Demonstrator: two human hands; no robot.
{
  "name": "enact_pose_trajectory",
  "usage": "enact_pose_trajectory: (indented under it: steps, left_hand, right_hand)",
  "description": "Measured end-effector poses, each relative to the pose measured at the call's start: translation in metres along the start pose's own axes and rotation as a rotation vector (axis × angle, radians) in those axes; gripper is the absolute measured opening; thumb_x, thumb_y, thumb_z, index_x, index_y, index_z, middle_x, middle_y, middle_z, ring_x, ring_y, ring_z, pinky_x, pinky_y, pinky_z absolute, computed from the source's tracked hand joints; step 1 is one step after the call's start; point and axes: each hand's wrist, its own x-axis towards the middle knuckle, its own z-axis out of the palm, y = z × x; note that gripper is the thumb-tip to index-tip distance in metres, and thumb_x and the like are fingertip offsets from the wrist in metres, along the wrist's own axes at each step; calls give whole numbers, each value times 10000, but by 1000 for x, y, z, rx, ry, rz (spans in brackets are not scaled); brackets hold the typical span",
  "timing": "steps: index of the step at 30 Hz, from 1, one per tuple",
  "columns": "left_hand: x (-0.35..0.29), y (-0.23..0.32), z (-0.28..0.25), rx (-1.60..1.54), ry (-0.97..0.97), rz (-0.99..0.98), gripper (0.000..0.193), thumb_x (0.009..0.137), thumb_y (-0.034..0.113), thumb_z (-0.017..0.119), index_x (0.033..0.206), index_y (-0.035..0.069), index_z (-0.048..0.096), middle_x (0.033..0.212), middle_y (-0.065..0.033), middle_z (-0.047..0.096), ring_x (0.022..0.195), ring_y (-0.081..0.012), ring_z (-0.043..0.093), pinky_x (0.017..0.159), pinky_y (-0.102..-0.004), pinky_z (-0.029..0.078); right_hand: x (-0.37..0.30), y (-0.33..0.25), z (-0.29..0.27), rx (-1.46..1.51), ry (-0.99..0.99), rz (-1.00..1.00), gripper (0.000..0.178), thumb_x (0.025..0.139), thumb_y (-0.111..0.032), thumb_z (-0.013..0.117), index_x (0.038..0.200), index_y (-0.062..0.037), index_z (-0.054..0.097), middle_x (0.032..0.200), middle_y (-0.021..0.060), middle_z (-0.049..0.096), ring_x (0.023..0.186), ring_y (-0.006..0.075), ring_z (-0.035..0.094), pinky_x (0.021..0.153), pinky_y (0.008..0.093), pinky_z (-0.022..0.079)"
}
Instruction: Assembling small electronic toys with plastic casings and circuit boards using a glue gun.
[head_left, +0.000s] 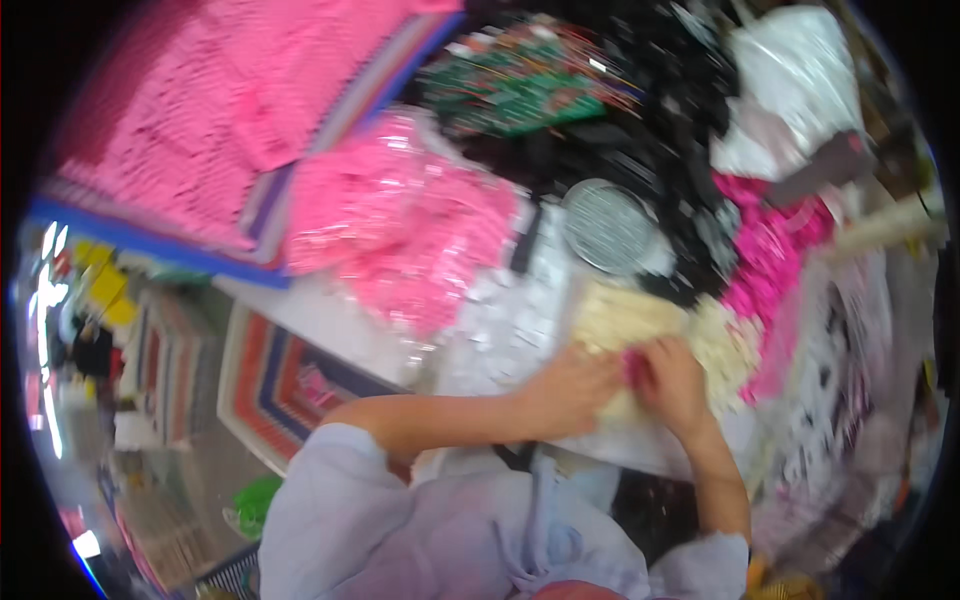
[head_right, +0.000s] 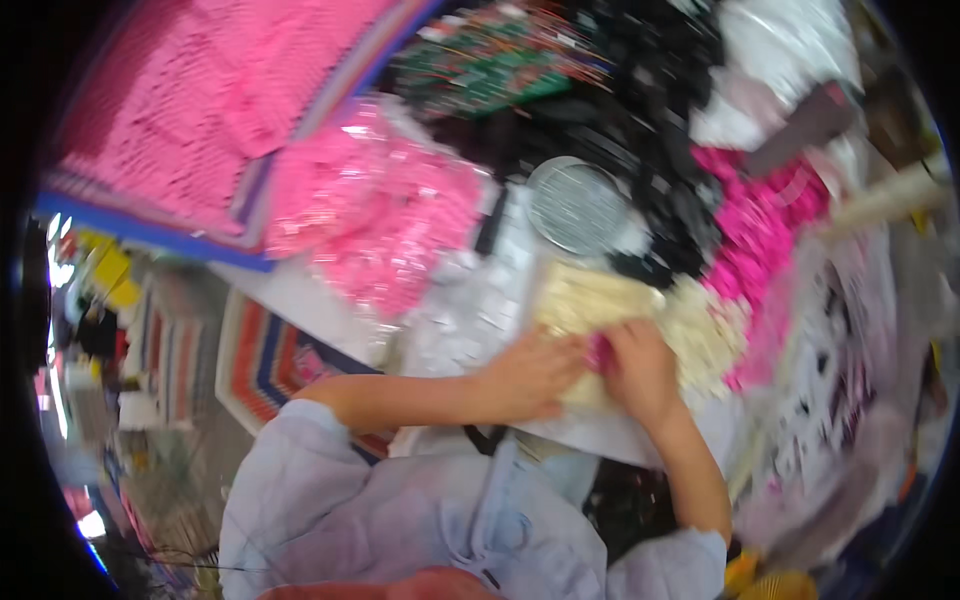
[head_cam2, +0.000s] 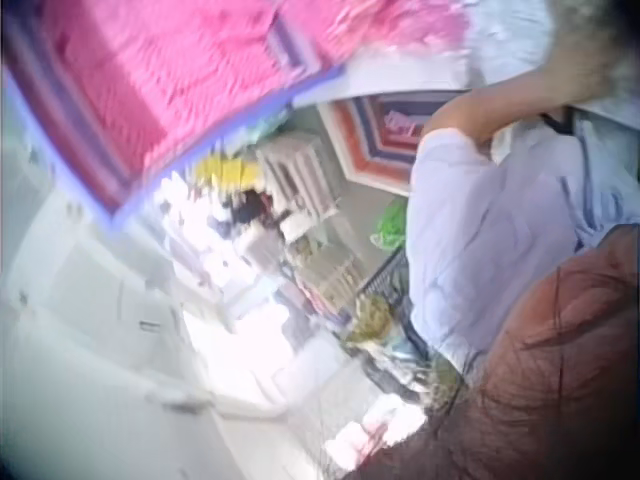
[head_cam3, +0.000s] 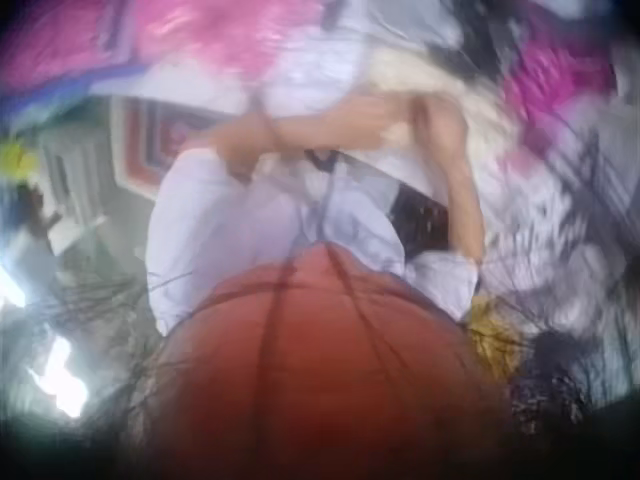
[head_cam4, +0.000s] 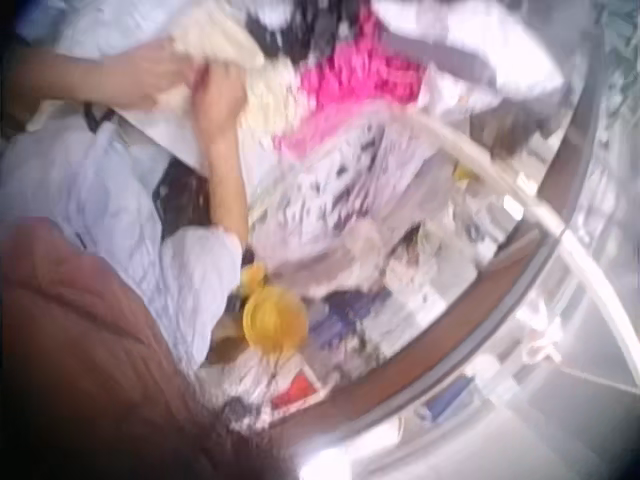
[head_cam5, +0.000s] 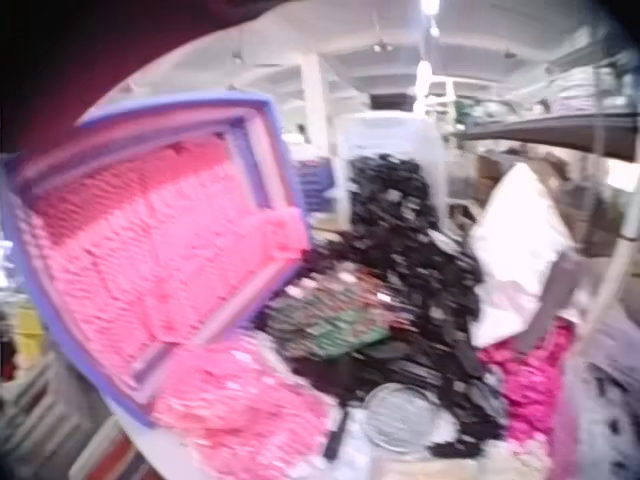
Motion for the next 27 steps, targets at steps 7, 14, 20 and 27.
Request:
enact_pose_trajectory:
  steps: [7, 14, 20, 27]
  left_hand:
    - [-50, -79, -164, -156, 497, -247, 584, 855, 274, 743, 1358, 50, 549, 1364, -172, 556, 1303, -363, 499, 1081, -469, 397]
    - [-201, -369, -262, 393, 658, -1228, 412, 822, 437, 706, 1076, 113, 711, 1114, -205, 677, 1008, -342, 667, 882, -419, 529]
    - [-319, -512, -279, 1018, 253, -1105, 278, 897, 251, 548, 956, 67, 747, 933, -185, 731, 874, -355, 707, 776, -516, 545]
    - [-265, -486, -256, 632, 993, -1247, 330, 878, 241, 576, 1131, 87, 721, 1014, -182, 735, 952, -376, 697, 830, -467, 540]
  right_hand:
    - [-24, 13, -44, 159, 99, 102, 301, 784, -5, 682, 1080, -37, 633, 969, 146, 619, 880, 336, 604, 767, 403, 491]
    - [-52, 33, -63, 192, 166, 251, 197, 802, 6, 663, 996, -31, 659, 855, 98, 628, 748, 220, 606, 629, 325, 460]
    - [-57, 41, -65, 153, 182, 108, 166, 818, -25, 699, 984, -20, 697, 888, 111, 681, 764, 237, 621, 690, 341, 490]
    - [-86, 37, -111, 42, 194, 364, 138, 840, -101, 700, 964, -42, 714, 841, 117, 693, 765, 274, 669, 692, 373, 519]
